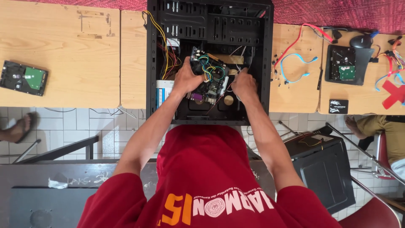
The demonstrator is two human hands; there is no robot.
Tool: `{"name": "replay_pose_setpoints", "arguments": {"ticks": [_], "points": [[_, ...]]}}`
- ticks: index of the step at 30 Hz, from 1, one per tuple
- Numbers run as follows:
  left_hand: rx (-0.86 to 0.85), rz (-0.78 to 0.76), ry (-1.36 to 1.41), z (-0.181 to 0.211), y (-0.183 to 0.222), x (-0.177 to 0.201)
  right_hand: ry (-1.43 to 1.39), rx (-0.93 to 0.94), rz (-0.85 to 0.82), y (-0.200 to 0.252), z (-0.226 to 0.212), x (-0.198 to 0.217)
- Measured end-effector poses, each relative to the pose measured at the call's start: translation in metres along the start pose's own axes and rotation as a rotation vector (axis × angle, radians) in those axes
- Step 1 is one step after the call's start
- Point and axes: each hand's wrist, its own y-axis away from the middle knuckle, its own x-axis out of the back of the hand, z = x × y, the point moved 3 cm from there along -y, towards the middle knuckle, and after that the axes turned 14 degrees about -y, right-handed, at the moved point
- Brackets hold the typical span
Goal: The person is placing a motherboard into a computer case, aligning it, and securing it with screws using a screwdriver.
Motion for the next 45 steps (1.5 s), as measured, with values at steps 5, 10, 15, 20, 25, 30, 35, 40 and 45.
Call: {"name": "replay_pose_setpoints", "arguments": {"ticks": [5, 10, 15, 20, 25, 30, 35, 40, 45], "points": [[0.071, -0.021, 0.041, -0.017, -0.016, -0.013, -0.028, 0.083, 0.052, 0.017, -0.023, 0.003], [0.156, -0.030, 0.226, -0.033, -0.023, -0.025, -0.055, 0.179, 0.052, -0.001, -0.015, -0.005], [0.268, -0.034, 0.300, -0.040, -0.023, -0.041, -0.007, 0.187, 0.057, -0.012, -0.006, -0.007], [0.355, 0.074, 0.416, -0.062, -0.037, -0.050, -0.003, 0.103, -0.053, -0.046, 0.040, -0.028], [0.398, 0.068, 0.454, -0.057, -0.024, -0.047, 0.109, 0.002, -0.092, -0.078, 0.074, -0.050], [0.346, 0.079, 0.397, -0.071, -0.036, -0.057, -0.071, 0.012, -0.110, -0.102, 0.090, -0.077], [0.326, 0.089, 0.388, -0.069, -0.034, -0.055, -0.127, 0.000, -0.135, -0.099, 0.089, -0.081], [0.325, 0.082, 0.343, -0.071, -0.032, -0.055, -0.250, -0.059, -0.129, -0.094, 0.088, -0.082], [0.240, 0.102, 0.382, -0.064, -0.028, -0.051, -0.307, -0.048, -0.156, -0.098, 0.091, -0.082]]}}
